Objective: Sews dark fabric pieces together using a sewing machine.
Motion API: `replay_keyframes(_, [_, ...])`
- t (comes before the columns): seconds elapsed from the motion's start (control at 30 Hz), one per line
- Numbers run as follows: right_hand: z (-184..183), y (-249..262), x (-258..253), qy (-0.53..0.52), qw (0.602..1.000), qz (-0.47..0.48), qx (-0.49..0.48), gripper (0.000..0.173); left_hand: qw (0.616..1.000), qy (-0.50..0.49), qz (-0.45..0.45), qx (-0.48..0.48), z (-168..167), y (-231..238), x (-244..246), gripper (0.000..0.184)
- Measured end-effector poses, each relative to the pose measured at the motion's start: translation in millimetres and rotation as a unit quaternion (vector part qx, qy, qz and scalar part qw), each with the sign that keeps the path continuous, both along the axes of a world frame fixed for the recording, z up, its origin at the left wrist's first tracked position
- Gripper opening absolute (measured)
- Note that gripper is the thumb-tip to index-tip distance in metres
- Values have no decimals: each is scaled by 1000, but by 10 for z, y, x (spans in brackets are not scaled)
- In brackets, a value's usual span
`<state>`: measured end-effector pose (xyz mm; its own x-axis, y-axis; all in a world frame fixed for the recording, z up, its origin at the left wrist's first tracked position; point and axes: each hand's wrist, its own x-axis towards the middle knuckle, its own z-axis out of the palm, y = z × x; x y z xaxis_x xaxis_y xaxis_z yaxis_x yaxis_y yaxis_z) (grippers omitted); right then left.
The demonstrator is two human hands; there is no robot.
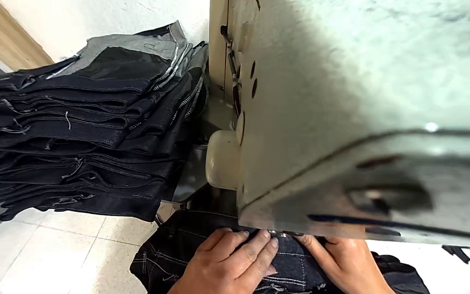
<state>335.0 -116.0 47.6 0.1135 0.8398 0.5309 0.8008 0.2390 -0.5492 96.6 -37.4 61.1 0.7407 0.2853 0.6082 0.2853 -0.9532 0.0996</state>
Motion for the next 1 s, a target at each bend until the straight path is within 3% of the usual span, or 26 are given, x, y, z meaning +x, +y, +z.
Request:
replay_keyframes(0.3, [42, -10, -63, -24, 1000, -8, -5, 43, 997, -61, -14, -47, -122, 17, -39, 24])
replay_keyframes(0.63, [32, 45, -98, -38, 999, -16, -13, 48, 980, -65, -67, -174, 136, 102, -318, 18])
replay_keyframes(0.87, [0, 40, -70, -24, 999, -25, -31, 49, 973, -85, 8, -216, 181, 239, -355, 24])
replay_keyframes(1.0, [-52, 55, -46, 5, 999, -14, -33, 47, 964, -83, 117, -224, 114, 284, -132, 29])
